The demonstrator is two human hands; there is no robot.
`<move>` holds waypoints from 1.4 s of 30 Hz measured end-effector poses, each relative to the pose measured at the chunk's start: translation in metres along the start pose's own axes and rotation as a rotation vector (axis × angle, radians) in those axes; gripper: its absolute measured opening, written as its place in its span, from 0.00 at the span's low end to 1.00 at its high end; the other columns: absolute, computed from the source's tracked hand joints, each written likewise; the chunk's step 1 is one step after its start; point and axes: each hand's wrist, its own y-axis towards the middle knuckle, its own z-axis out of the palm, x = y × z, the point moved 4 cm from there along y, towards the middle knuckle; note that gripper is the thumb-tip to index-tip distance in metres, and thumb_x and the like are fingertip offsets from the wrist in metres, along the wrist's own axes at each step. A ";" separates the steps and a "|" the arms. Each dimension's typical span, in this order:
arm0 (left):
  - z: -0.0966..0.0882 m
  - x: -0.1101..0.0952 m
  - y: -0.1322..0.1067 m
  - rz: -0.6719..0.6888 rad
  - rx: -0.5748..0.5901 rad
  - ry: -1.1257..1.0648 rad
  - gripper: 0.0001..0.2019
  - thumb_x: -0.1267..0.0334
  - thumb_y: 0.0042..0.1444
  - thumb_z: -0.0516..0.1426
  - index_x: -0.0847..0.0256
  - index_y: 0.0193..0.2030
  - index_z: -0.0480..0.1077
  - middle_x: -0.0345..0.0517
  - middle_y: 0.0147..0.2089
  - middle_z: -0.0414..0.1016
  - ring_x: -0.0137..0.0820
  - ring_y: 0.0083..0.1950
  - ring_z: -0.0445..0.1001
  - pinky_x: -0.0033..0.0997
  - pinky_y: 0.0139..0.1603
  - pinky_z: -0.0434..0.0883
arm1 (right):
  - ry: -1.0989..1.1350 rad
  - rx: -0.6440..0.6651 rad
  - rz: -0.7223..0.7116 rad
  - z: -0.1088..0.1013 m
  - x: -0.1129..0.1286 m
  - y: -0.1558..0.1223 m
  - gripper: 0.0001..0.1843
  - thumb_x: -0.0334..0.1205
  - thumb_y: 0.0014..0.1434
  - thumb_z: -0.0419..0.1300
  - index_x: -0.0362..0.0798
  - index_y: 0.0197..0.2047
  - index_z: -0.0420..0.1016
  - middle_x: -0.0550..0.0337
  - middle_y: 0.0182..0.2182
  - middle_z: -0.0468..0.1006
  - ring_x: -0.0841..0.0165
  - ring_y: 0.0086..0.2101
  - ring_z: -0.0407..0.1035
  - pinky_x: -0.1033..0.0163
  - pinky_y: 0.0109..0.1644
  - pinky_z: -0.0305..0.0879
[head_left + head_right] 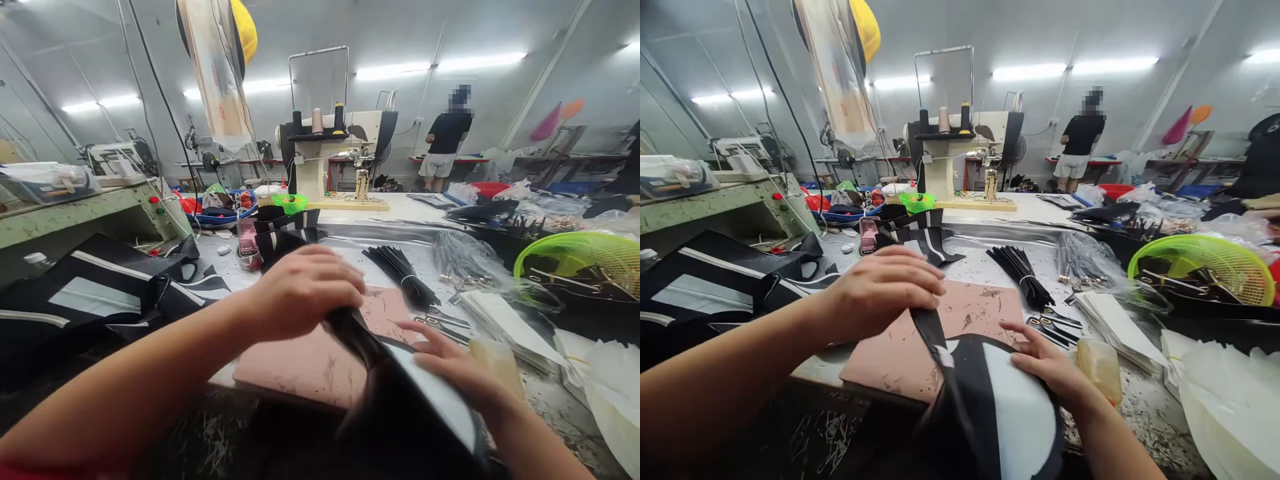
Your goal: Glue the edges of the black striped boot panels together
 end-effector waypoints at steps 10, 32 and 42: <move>0.069 0.135 -0.017 -0.797 0.485 -0.005 0.19 0.74 0.52 0.44 0.63 0.46 0.70 0.50 0.56 0.65 0.37 0.57 0.62 0.39 0.59 0.59 | 0.602 0.344 -0.098 0.107 0.028 -0.036 0.30 0.46 0.42 0.67 0.52 0.50 0.69 0.52 0.48 0.72 0.61 0.45 0.69 0.58 0.46 0.63; 0.188 0.082 -0.055 -0.286 1.200 -0.038 0.41 0.78 0.32 0.60 0.44 0.56 0.62 0.44 0.64 0.52 0.52 0.64 0.48 0.56 0.57 0.58 | -0.951 -0.805 0.426 -0.137 -0.037 -0.035 0.46 0.65 0.50 0.49 0.39 0.62 0.52 0.38 0.47 0.70 0.46 0.47 0.64 0.47 0.46 0.61; 0.218 0.051 -0.009 -0.089 0.948 -0.282 0.25 0.64 0.50 0.59 0.54 0.56 0.62 0.48 0.62 0.58 0.41 0.63 0.53 0.42 0.62 0.54 | -0.145 -0.823 0.210 -0.157 -0.071 -0.027 0.25 0.58 0.41 0.55 0.45 0.36 0.69 0.53 0.29 0.74 0.63 0.26 0.67 0.60 0.27 0.63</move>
